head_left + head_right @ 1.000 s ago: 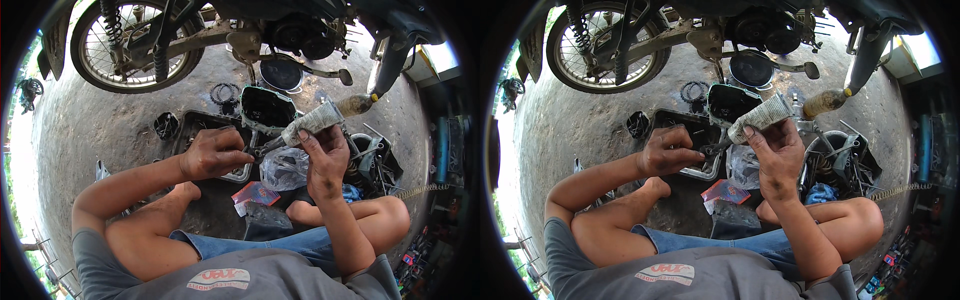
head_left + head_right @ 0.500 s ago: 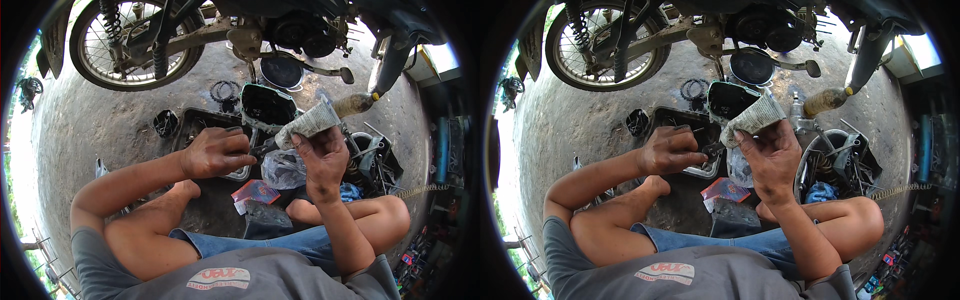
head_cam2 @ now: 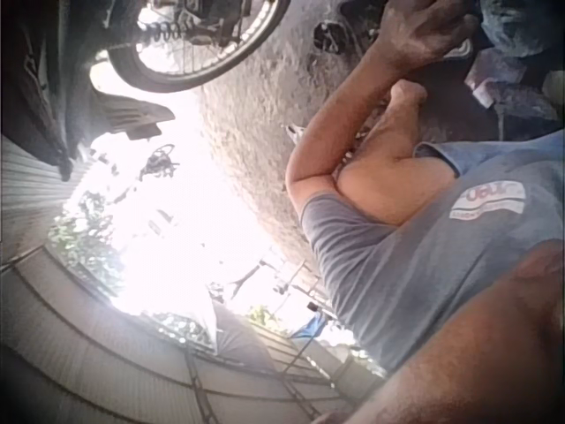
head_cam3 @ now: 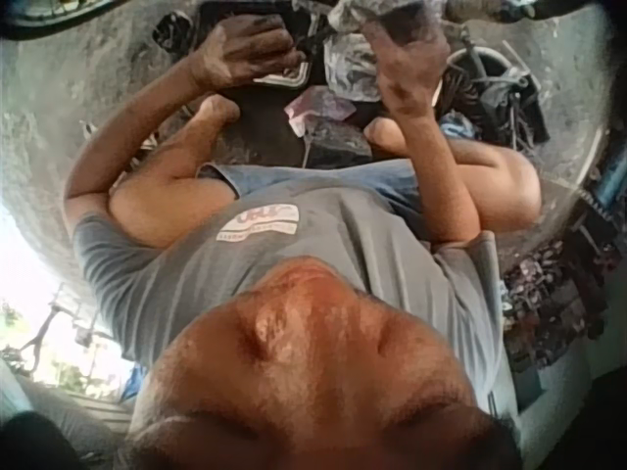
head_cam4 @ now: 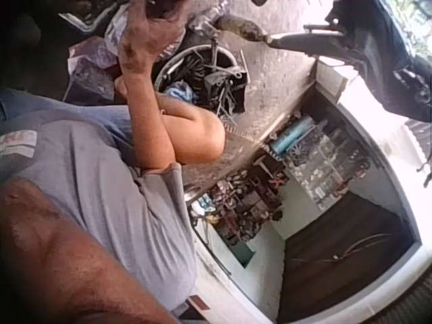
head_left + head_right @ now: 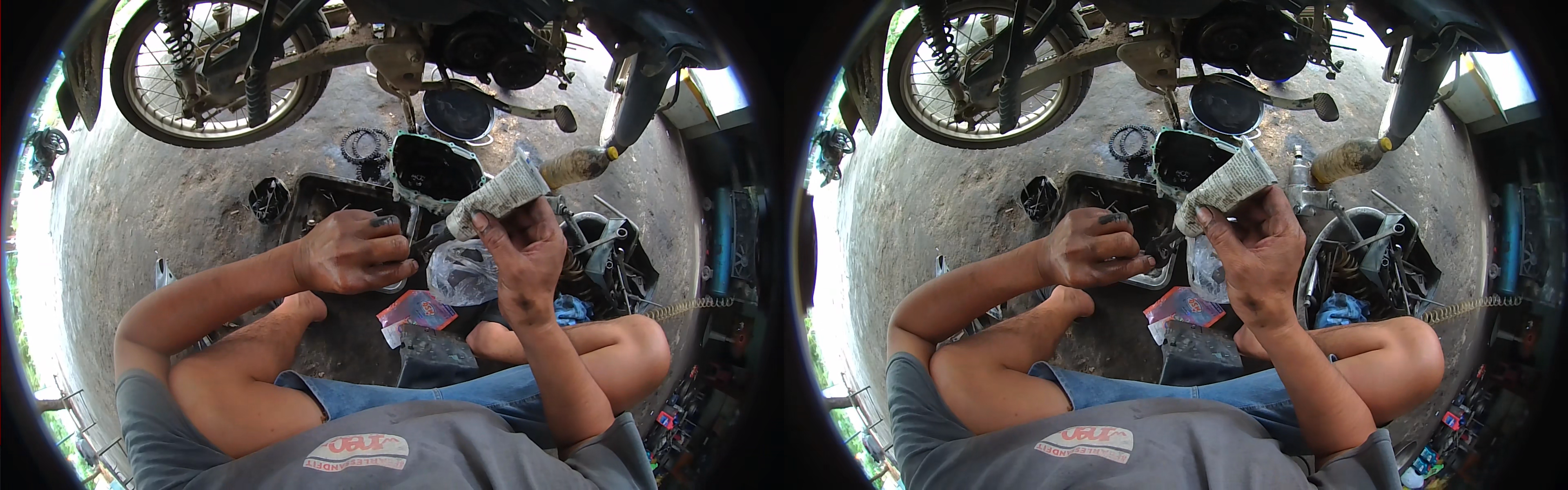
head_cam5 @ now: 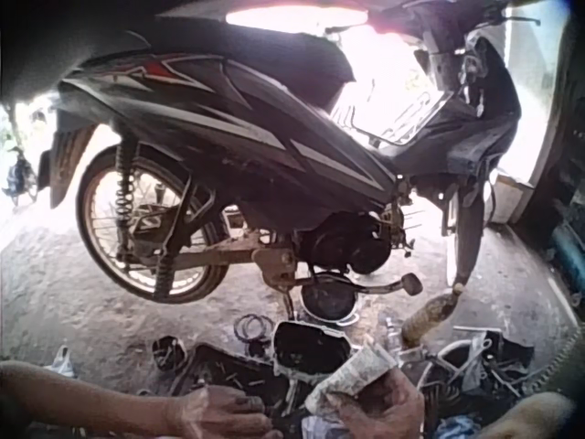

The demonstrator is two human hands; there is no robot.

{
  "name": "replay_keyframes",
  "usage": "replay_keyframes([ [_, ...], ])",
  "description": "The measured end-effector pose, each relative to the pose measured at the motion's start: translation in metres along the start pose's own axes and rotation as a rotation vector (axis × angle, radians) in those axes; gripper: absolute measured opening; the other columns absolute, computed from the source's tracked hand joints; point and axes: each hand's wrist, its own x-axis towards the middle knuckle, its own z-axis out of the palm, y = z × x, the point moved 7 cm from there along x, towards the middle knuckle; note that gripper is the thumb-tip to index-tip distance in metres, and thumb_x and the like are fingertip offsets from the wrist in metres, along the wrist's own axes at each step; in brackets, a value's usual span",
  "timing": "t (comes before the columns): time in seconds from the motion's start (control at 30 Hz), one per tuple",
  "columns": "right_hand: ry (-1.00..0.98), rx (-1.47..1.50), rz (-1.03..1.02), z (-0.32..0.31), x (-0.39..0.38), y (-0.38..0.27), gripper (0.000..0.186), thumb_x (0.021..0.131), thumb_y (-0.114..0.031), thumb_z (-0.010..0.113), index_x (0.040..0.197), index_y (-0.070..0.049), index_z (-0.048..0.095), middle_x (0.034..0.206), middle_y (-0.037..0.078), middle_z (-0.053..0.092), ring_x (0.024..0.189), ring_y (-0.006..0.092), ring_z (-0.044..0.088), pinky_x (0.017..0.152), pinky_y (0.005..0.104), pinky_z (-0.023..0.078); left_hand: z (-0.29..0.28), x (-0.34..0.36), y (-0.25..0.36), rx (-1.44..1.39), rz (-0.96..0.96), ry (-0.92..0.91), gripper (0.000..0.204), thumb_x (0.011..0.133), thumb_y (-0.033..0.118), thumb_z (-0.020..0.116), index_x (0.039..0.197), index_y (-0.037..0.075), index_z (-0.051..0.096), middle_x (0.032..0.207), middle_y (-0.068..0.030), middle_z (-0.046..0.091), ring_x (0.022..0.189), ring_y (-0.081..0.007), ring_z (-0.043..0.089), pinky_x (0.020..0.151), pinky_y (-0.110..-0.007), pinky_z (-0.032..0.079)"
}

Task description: Cleaning and assembling motorcycle engine components including pouring oil and wiping parts.

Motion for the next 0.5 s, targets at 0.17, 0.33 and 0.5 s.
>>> replay_keyframes([
  [0.17,-0.015,0.018,-0.004,0.0000,0.0017,0.0004,0.034,0.090,0.004,0.075,0.121,0.003,0.061,0.110,0.010,0.072,0.101,0.0138,0.069,0.091,0.0277,0.055,-0.0004,0.0005,0.0006,0.003,0.011,0.012,0.042,0.067,0.010,0.079,0.108,0.008,0.067,0.097,-0.0052,0.056,0.076,-0.0211,0.060,0.049,-0.032,0.046],
  [0.33,-0.007,0.018,0.004,-0.0005,0.0019,0.0014,0.033,0.090,0.004,0.075,0.120,0.002,0.061,0.110,0.010,0.072,0.101,0.0136,0.068,0.092,0.0278,0.055,-0.0022,0.0020,0.0021,0.003,0.037,0.029,0.037,0.068,0.008,0.080,0.103,0.006,0.069,0.092,-0.0056,0.056,0.076,-0.0207,0.060,0.049,-0.031,0.046],
  [0.5,0.008,0.024,-0.022,-0.0030,0.0029,0.0009,0.032,0.090,0.002,0.076,0.119,0.002,0.062,0.109,0.010,0.072,0.100,0.0130,0.068,0.092,0.0275,0.054,-0.0037,0.0022,0.0020,0.003,0.032,0.033,0.037,0.068,0.008,0.080,0.103,0.005,0.069,0.092,-0.0055,0.056,0.075,-0.0204,0.060,0.049,-0.031,0.047],
])
